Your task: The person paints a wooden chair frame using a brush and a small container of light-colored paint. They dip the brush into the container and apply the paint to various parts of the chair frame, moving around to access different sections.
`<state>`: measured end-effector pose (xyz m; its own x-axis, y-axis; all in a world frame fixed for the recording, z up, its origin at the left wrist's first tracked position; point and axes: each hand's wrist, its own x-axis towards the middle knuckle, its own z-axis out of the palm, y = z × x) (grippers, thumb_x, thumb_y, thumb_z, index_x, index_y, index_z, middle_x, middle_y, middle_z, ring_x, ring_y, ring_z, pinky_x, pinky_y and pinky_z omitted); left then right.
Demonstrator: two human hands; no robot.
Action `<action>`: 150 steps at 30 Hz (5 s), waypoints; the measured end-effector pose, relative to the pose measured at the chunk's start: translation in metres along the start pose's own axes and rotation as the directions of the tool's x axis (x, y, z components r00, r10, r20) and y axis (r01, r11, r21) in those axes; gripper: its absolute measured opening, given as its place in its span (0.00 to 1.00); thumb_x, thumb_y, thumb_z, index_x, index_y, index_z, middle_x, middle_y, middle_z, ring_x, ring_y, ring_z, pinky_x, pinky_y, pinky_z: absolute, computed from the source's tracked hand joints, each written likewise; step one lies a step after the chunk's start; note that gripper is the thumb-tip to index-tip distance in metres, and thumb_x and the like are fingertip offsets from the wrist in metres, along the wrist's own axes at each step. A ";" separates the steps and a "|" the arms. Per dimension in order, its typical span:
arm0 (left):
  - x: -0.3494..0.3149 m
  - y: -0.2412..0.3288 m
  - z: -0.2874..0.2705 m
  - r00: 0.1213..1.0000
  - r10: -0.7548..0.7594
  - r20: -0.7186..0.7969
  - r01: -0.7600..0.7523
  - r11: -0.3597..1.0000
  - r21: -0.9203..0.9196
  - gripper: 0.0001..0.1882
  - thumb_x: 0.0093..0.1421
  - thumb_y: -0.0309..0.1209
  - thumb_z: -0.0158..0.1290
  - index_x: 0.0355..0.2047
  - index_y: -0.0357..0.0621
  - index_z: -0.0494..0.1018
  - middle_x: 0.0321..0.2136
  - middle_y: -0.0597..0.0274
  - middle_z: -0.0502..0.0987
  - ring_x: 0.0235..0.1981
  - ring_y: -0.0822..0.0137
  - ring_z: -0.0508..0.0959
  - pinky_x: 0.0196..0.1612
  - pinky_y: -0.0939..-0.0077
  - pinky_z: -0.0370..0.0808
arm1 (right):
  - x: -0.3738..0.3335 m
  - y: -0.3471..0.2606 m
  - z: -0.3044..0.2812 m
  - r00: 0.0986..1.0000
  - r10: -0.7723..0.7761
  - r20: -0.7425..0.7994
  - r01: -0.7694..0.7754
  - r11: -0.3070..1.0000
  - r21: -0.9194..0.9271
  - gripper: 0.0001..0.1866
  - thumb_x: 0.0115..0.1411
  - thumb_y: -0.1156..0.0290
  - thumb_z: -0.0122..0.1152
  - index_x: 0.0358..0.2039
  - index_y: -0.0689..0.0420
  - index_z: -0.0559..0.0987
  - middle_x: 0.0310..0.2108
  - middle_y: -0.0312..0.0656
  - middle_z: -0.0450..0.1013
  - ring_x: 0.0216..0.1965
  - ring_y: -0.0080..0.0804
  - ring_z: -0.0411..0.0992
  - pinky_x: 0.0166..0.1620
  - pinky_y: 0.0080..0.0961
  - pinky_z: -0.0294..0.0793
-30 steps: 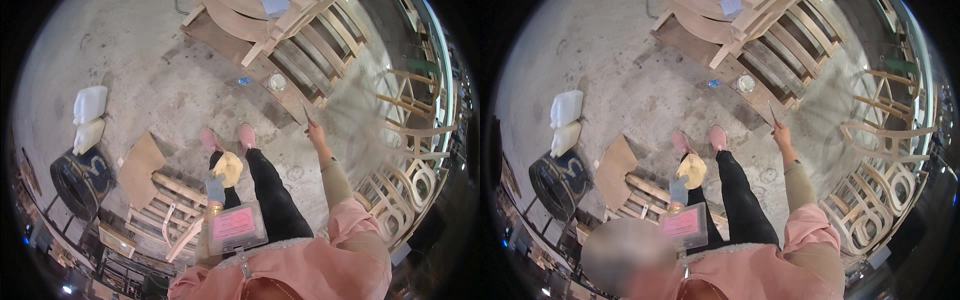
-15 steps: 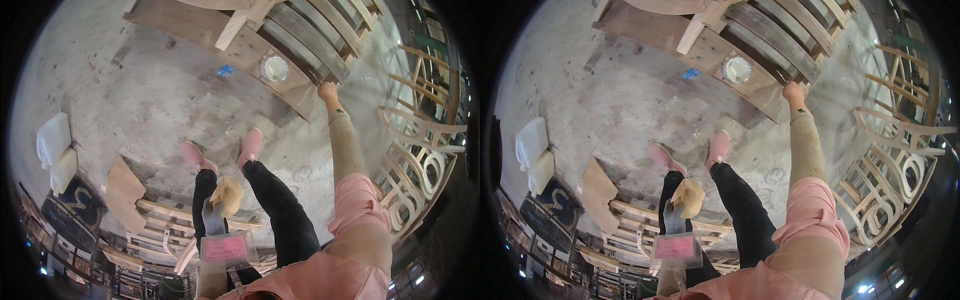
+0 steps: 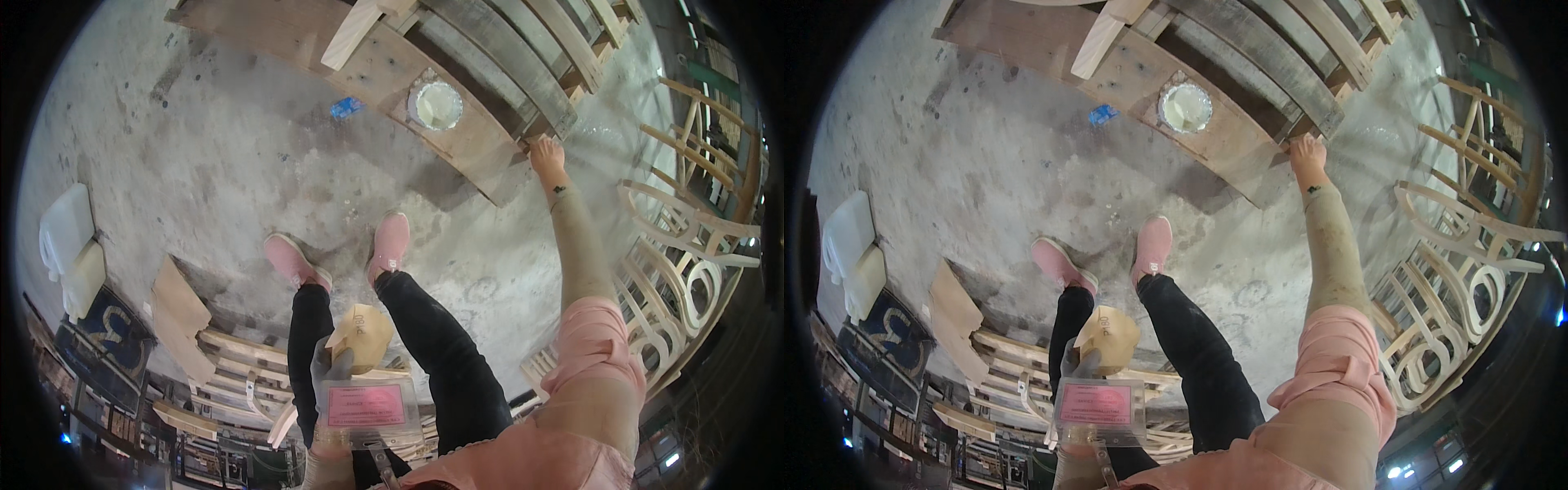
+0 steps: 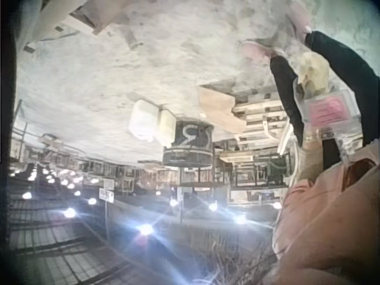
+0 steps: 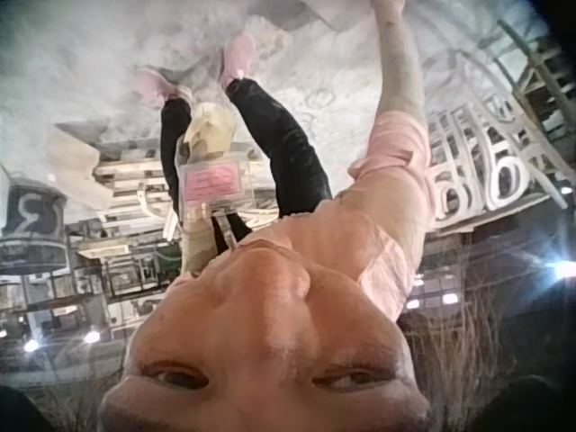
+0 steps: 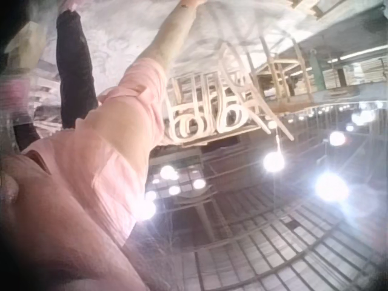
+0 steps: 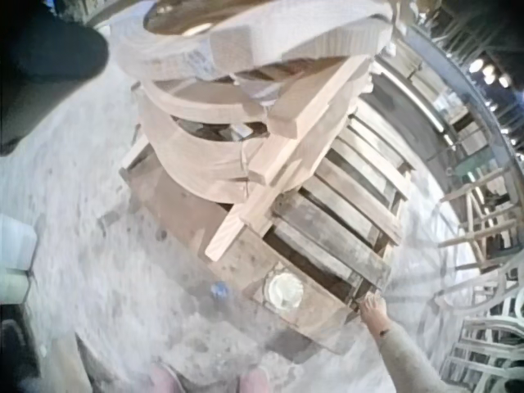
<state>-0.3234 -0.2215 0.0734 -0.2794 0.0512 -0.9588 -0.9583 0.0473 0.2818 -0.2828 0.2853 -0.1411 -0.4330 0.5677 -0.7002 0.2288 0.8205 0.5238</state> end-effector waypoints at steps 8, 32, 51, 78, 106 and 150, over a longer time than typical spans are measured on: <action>0.010 -0.033 -0.015 0.997 0.068 0.033 -0.069 0.996 0.050 0.17 0.53 0.24 0.51 0.43 0.34 0.66 0.36 0.57 0.73 0.34 0.72 0.73 0.35 0.80 0.72 | 0.005 0.009 -0.050 0.972 -0.224 0.071 0.234 0.953 -0.193 0.11 0.56 0.68 0.49 0.33 0.52 0.80 0.37 0.41 0.76 0.40 0.33 0.74 0.36 0.28 0.73; 0.015 -0.009 -0.042 0.980 0.195 0.026 -0.191 0.976 -0.102 0.16 0.48 0.19 0.51 0.40 0.34 0.69 0.34 0.57 0.74 0.34 0.70 0.74 0.38 0.78 0.71 | -0.137 0.035 -0.149 0.956 0.207 -0.209 -0.115 0.918 0.380 0.10 0.55 0.71 0.49 0.36 0.54 0.76 0.37 0.48 0.74 0.37 0.42 0.73 0.38 0.34 0.72; -0.059 0.294 -0.121 0.816 0.577 0.005 -0.577 0.816 -0.019 0.21 0.50 0.21 0.46 0.46 0.33 0.63 0.40 0.55 0.70 0.38 0.68 0.71 0.41 0.76 0.70 | -0.417 -0.043 -0.360 0.931 0.293 -0.218 0.300 -0.275 0.913 0.16 0.58 0.80 0.45 0.47 0.59 0.70 0.27 0.38 0.72 0.19 0.19 0.68 0.21 0.15 0.68; -0.044 0.668 0.032 0.679 0.099 0.728 -0.661 0.514 0.547 0.17 0.47 0.19 0.43 0.40 0.34 0.67 0.35 0.58 0.72 0.39 0.67 0.72 0.45 0.77 0.68 | -0.409 -0.071 -0.623 0.731 0.682 0.021 -0.023 -0.007 1.000 0.24 0.55 0.80 0.47 0.54 0.64 0.62 0.31 0.51 0.64 0.33 0.46 0.64 0.38 0.31 0.65; 0.042 0.714 0.018 0.794 0.037 0.606 -0.538 0.507 0.674 0.14 0.51 0.25 0.49 0.39 0.32 0.70 0.33 0.58 0.75 0.35 0.71 0.73 0.38 0.77 0.69 | -0.335 -0.053 -0.653 0.607 0.789 0.094 -0.125 -0.022 0.992 0.22 0.47 0.89 0.48 0.45 0.61 0.71 0.47 0.54 0.65 0.47 0.53 0.64 0.45 0.35 0.67; 0.023 0.729 0.026 0.780 -0.133 0.612 -0.521 0.403 0.752 0.18 0.53 0.29 0.46 0.45 0.38 0.67 0.37 0.52 0.75 0.38 0.61 0.75 0.41 0.73 0.71 | -0.345 -0.030 -0.633 0.662 0.688 0.297 -0.049 -0.355 0.934 0.18 0.46 0.87 0.36 0.35 0.66 0.73 0.14 0.40 0.64 0.15 0.24 0.64 0.19 0.20 0.65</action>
<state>-1.0270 -0.1601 0.2576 -0.0540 0.6441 -0.7630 -0.1959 0.7425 0.6406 -0.6920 0.0226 0.3913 0.1296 0.9604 -0.2468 0.7541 -0.2571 -0.6043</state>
